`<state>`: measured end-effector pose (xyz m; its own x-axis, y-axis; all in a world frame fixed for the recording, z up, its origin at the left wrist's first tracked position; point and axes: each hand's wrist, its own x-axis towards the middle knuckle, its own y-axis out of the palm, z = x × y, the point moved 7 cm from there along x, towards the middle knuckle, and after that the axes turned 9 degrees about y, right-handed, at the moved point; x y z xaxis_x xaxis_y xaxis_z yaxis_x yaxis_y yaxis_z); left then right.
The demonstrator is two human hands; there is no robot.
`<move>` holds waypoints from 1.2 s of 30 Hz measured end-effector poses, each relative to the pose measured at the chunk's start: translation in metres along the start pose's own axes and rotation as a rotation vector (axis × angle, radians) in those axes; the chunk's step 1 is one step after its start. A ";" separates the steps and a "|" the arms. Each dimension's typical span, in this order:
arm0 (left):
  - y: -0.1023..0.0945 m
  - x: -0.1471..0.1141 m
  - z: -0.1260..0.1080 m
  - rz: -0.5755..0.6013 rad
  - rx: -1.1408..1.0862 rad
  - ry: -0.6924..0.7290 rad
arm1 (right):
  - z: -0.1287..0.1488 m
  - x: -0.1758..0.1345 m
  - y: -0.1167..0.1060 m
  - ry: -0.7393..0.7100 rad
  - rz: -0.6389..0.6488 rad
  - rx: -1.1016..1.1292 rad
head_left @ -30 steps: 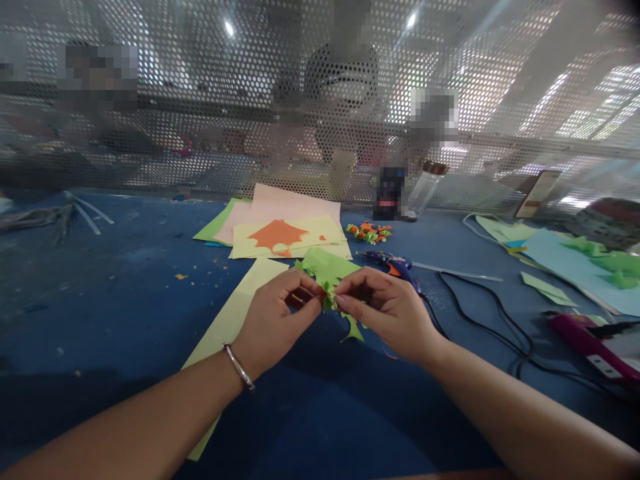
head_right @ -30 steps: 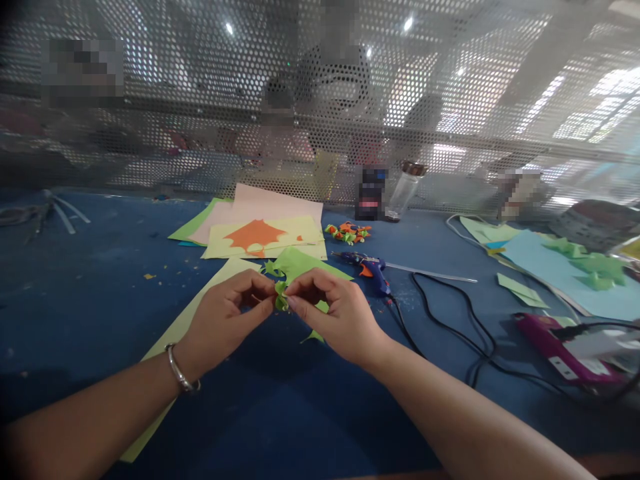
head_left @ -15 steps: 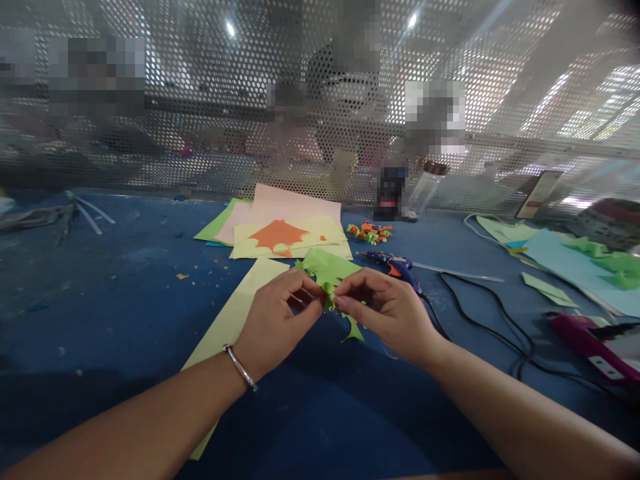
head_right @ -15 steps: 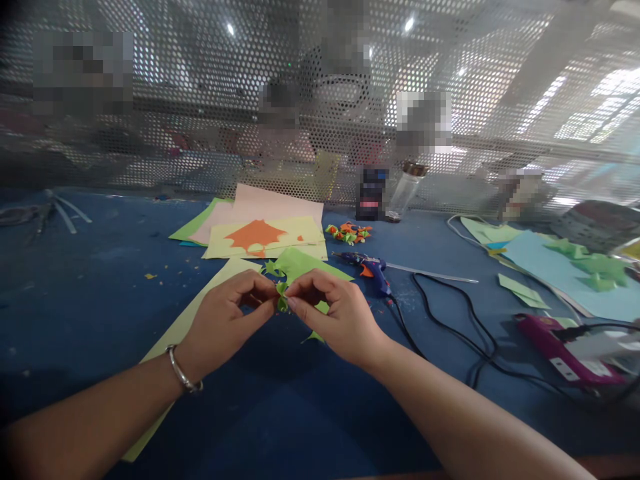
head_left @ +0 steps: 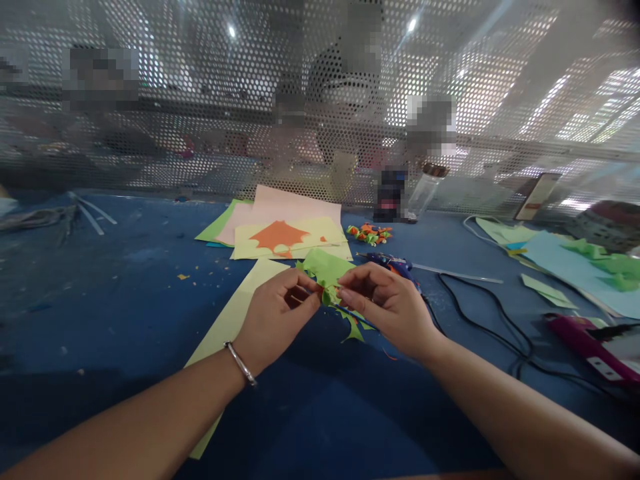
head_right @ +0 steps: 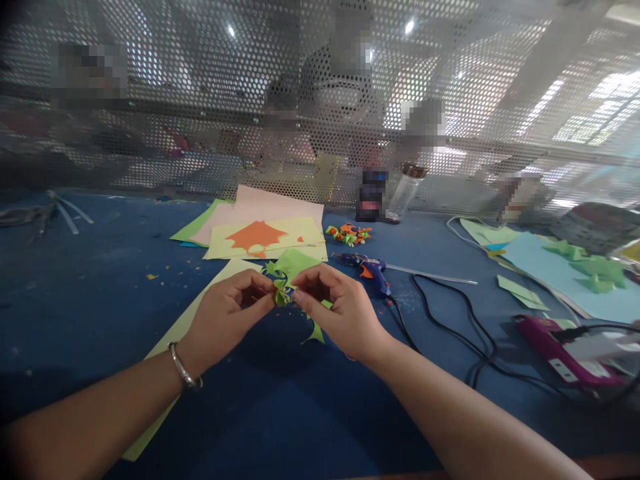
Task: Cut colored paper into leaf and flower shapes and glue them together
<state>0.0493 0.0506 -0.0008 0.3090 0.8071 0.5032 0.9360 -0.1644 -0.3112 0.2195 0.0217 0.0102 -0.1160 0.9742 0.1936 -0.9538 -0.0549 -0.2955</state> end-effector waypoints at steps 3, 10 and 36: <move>0.000 -0.001 0.008 -0.004 -0.040 -0.106 | -0.001 0.001 -0.001 0.002 -0.019 -0.019; -0.003 -0.003 0.012 -0.071 -0.058 -0.168 | -0.007 0.001 0.008 -0.005 0.014 -0.130; -0.005 -0.011 0.000 -0.023 0.059 -0.083 | -0.033 0.096 -0.097 0.150 -0.435 -0.819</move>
<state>0.0415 0.0424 -0.0048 0.2701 0.8548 0.4432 0.9304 -0.1131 -0.3487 0.3104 0.1283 0.0264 0.2963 0.8943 0.3355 -0.4063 0.4359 -0.8031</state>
